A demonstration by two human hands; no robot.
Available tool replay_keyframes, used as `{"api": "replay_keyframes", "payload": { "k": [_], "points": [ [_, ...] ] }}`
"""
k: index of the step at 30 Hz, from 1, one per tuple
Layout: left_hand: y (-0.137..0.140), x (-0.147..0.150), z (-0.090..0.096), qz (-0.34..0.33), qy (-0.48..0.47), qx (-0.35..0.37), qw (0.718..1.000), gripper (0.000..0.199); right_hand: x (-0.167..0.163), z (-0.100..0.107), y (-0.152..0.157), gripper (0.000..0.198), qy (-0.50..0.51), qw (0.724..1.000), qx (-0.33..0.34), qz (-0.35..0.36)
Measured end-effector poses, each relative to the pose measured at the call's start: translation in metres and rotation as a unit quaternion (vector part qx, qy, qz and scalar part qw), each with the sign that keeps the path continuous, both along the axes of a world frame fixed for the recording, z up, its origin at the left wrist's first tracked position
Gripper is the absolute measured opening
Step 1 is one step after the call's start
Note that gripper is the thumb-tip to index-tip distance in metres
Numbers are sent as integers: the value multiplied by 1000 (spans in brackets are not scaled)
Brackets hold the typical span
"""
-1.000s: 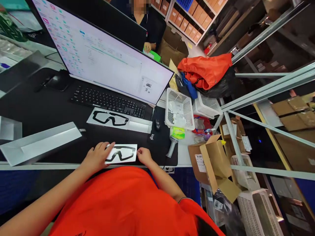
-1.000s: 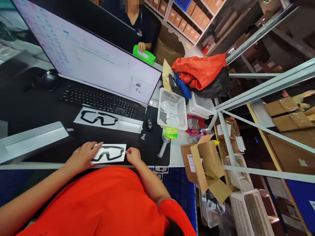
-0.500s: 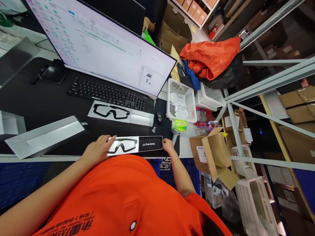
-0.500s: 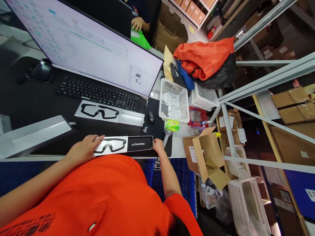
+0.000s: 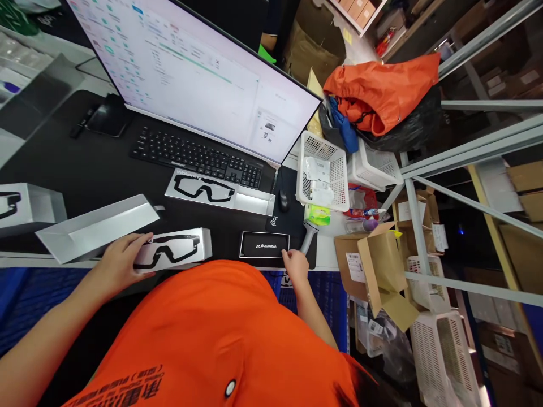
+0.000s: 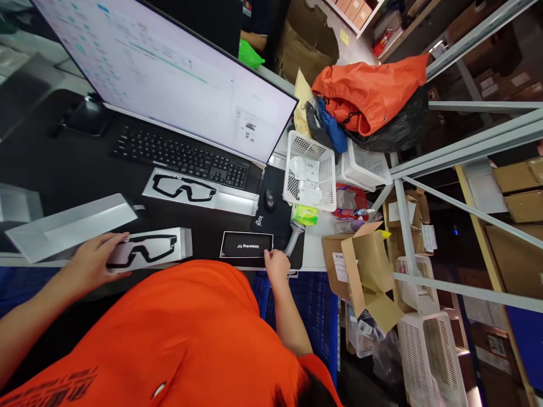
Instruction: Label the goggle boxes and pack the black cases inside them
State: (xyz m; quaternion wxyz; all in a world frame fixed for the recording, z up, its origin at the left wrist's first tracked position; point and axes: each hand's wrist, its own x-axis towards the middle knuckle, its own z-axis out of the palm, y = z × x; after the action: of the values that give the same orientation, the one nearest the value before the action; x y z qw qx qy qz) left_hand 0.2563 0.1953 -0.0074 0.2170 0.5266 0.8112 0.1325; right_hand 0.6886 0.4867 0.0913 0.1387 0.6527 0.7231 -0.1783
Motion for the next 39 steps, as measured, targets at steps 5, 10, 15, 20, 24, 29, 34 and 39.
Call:
{"api": "replay_keyframes", "payload": {
  "k": [5,10,15,20,24,29,34,39],
  "points": [
    [-5,23,28,146,-151,82,974,103,-16,-8,-10,52,-14,999,-23,-43],
    [-7,40,40,161,-260,116,945,110,-20,-8,6,41,79,991,-30,-107],
    [-2,26,30,70,-69,55,994,91,-15,4,10,51,192,975,-50,-101],
    [10,23,30,19,51,33,998,79,-15,22,9,54,305,944,-45,-118],
    [24,39,44,40,55,20,998,83,-7,47,11,68,471,860,-55,-189],
    [54,66,89,48,27,161,985,93,-22,96,9,79,591,784,-37,-183],
    [98,82,144,-102,-3,287,953,98,-102,119,-14,74,550,830,-86,2],
    [108,74,152,-161,-26,78,984,98,-148,89,-36,60,504,814,-262,120]
  ]
}}
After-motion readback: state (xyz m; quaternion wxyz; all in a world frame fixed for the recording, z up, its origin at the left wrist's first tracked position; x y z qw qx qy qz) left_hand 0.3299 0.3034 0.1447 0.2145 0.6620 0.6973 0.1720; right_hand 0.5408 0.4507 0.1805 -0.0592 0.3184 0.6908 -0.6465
